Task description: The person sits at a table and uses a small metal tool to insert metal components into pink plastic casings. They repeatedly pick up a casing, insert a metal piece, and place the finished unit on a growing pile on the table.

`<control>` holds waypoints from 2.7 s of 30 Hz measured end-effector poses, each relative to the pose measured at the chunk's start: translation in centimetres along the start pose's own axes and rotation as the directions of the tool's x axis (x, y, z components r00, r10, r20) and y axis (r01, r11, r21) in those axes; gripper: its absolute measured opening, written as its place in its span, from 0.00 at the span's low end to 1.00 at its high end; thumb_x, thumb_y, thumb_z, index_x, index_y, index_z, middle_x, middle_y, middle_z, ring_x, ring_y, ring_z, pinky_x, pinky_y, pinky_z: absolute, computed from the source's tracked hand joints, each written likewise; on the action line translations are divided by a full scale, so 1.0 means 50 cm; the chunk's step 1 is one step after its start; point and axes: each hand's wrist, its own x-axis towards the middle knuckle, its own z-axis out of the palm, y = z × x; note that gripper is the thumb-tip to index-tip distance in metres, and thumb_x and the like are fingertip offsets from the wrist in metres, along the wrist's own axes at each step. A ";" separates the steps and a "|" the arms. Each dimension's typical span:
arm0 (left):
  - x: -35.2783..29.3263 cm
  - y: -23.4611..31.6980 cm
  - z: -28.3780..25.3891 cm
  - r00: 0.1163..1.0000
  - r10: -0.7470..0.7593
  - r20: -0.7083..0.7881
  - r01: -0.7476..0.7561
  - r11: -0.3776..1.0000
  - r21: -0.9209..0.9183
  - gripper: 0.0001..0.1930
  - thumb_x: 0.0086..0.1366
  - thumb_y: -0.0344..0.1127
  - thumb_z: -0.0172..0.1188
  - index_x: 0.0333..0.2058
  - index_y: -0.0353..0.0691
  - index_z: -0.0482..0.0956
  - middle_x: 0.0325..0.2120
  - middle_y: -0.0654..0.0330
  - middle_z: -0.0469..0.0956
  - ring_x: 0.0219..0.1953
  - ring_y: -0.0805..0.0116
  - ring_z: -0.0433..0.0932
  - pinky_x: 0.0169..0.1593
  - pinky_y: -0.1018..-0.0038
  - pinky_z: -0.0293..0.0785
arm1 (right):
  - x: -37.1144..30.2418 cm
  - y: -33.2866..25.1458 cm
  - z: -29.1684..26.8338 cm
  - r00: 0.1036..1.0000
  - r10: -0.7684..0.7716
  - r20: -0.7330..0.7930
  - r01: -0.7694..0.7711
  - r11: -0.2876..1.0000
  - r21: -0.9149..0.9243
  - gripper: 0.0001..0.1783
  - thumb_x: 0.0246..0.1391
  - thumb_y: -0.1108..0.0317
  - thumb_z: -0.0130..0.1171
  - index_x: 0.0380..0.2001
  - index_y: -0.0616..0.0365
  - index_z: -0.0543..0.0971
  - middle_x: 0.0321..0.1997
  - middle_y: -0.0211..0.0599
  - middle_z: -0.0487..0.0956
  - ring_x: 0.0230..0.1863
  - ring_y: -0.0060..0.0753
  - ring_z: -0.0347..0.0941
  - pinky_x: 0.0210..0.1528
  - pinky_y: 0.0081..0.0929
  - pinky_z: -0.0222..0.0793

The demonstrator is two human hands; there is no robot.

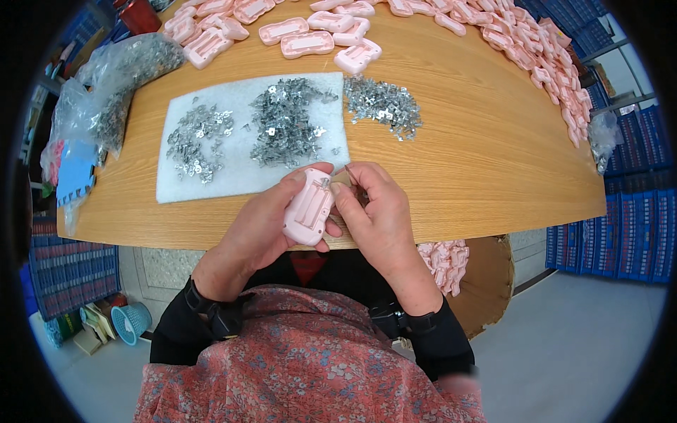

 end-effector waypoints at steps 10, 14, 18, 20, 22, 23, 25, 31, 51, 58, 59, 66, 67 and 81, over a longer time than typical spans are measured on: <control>0.003 -0.007 0.002 0.998 -0.013 -0.059 0.016 0.999 0.042 0.23 0.77 0.46 0.34 0.63 0.44 0.62 0.45 0.57 0.77 0.40 0.67 0.81 0.36 0.65 0.84 | -0.002 -0.036 0.021 0.920 -0.391 0.013 0.336 0.774 -0.536 0.09 0.45 0.77 0.64 0.29 0.60 0.75 0.33 0.44 0.75 0.33 0.49 0.75 0.36 0.38 0.72; 0.002 -0.005 0.008 0.997 -0.019 -0.077 0.022 0.999 0.042 0.23 0.77 0.46 0.34 0.63 0.44 0.62 0.45 0.57 0.77 0.40 0.67 0.81 0.36 0.66 0.84 | -0.009 -0.029 0.021 0.915 -0.402 0.015 0.339 0.751 -0.566 0.09 0.46 0.76 0.65 0.33 0.59 0.77 0.36 0.43 0.78 0.34 0.47 0.77 0.36 0.37 0.73; 0.003 -0.010 -0.002 0.999 -0.007 -0.048 0.007 1.000 0.005 0.23 0.77 0.47 0.34 0.64 0.43 0.61 0.45 0.56 0.77 0.39 0.67 0.81 0.35 0.66 0.84 | -0.023 -0.029 0.017 0.897 -0.443 0.011 0.381 0.759 -0.528 0.14 0.47 0.76 0.64 0.39 0.61 0.78 0.41 0.45 0.79 0.35 0.47 0.78 0.38 0.36 0.75; 0.001 -0.009 -0.004 1.000 0.000 -0.025 0.000 1.000 -0.006 0.24 0.77 0.47 0.35 0.64 0.42 0.60 0.44 0.55 0.77 0.38 0.66 0.81 0.35 0.67 0.83 | -0.025 -0.027 0.012 0.906 -0.424 -0.019 0.360 0.792 -0.492 0.16 0.48 0.76 0.64 0.43 0.62 0.78 0.41 0.46 0.79 0.34 0.45 0.78 0.38 0.34 0.76; 0.000 -0.006 -0.001 1.000 0.009 0.002 -0.009 1.000 -0.008 0.26 0.76 0.49 0.37 0.65 0.40 0.57 0.44 0.53 0.76 0.36 0.65 0.81 0.35 0.68 0.82 | -0.024 -0.018 0.001 0.913 -0.403 -0.060 0.330 0.818 -0.471 0.18 0.49 0.76 0.63 0.46 0.62 0.77 0.41 0.46 0.79 0.33 0.43 0.78 0.38 0.32 0.76; 0.002 -0.007 -0.003 0.999 0.008 0.031 -0.008 1.000 -0.018 0.26 0.76 0.49 0.36 0.66 0.40 0.57 0.44 0.53 0.76 0.36 0.64 0.81 0.35 0.69 0.82 | -0.026 -0.018 -0.003 0.950 -0.305 -0.060 0.257 0.880 -0.400 0.17 0.52 0.76 0.61 0.47 0.64 0.76 0.43 0.44 0.79 0.35 0.38 0.78 0.37 0.30 0.76; 0.005 -0.006 -0.009 0.996 0.006 0.092 -0.004 1.000 -0.030 0.27 0.76 0.48 0.35 0.66 0.39 0.56 0.43 0.52 0.76 0.35 0.63 0.81 0.35 0.69 0.82 | -0.031 -0.023 -0.011 0.994 -0.105 -0.044 0.090 0.964 -0.251 0.16 0.59 0.75 0.57 0.51 0.66 0.73 0.46 0.40 0.78 0.39 0.27 0.78 0.37 0.25 0.75; -0.020 0.014 0.013 0.996 -0.034 0.077 0.028 0.997 0.079 0.25 0.77 0.47 0.36 0.65 0.39 0.58 0.41 0.54 0.78 0.37 0.67 0.81 0.38 0.71 0.81 | -0.012 -0.017 -0.023 0.963 0.192 0.187 -0.256 0.864 0.433 0.17 0.63 0.70 0.57 0.52 0.63 0.70 0.38 0.27 0.76 0.36 0.13 0.72 0.37 0.16 0.70; -0.020 0.004 0.007 0.988 0.116 0.099 -0.126 0.986 0.112 0.16 0.74 0.39 0.45 0.54 0.38 0.69 0.31 0.62 0.70 0.28 0.72 0.69 0.34 0.73 0.69 | -0.030 -0.045 -0.030 0.988 0.091 0.121 -0.138 0.871 0.472 0.14 0.62 0.71 0.58 0.49 0.62 0.72 0.33 0.23 0.74 0.32 0.10 0.66 0.35 0.13 0.65; -0.025 0.016 0.006 0.985 0.006 0.170 0.054 0.936 -0.347 0.19 0.73 0.45 0.47 0.55 0.41 0.69 0.28 0.65 0.66 0.24 0.76 0.64 0.30 0.76 0.61 | -0.039 -0.035 -0.008 0.981 -0.192 -0.019 0.193 0.978 0.078 0.08 0.57 0.76 0.59 0.41 0.63 0.77 0.32 0.31 0.74 0.29 0.20 0.70 0.33 0.19 0.67; -0.024 0.016 0.007 0.988 0.006 0.154 0.047 0.938 -0.343 0.19 0.73 0.45 0.47 0.56 0.41 0.69 0.28 0.65 0.66 0.24 0.76 0.64 0.30 0.76 0.61 | -0.040 -0.033 -0.004 0.977 -0.211 -0.027 0.212 0.975 0.069 0.09 0.56 0.77 0.60 0.41 0.63 0.77 0.32 0.32 0.73 0.29 0.22 0.70 0.33 0.20 0.67; -0.022 0.005 0.001 0.988 0.014 0.151 0.038 0.942 -0.334 0.20 0.73 0.44 0.47 0.57 0.41 0.68 0.27 0.66 0.67 0.23 0.77 0.63 0.30 0.76 0.61 | -0.049 -0.028 0.005 0.962 -0.270 -0.034 0.271 0.961 0.055 0.11 0.53 0.78 0.60 0.41 0.63 0.78 0.32 0.38 0.74 0.32 0.34 0.76 0.34 0.27 0.71; -0.020 0.005 -0.001 0.986 0.017 0.163 0.039 0.942 -0.333 0.20 0.73 0.44 0.47 0.57 0.41 0.68 0.27 0.66 0.67 0.24 0.77 0.64 0.30 0.76 0.61 | -0.049 -0.023 0.007 0.961 -0.273 -0.038 0.275 0.960 0.060 0.11 0.53 0.77 0.60 0.41 0.63 0.78 0.32 0.39 0.74 0.33 0.34 0.76 0.34 0.27 0.72; -0.013 -0.007 0.012 0.987 0.134 -0.089 -0.123 0.984 0.126 0.21 0.75 0.47 0.44 0.58 0.39 0.67 0.27 0.63 0.73 0.28 0.76 0.72 0.31 0.80 0.68 | -0.044 -0.035 -0.009 0.820 -0.552 0.150 0.570 0.763 -0.305 0.26 0.42 0.60 0.73 0.43 0.60 0.78 0.34 0.38 0.75 0.34 0.43 0.75 0.35 0.34 0.73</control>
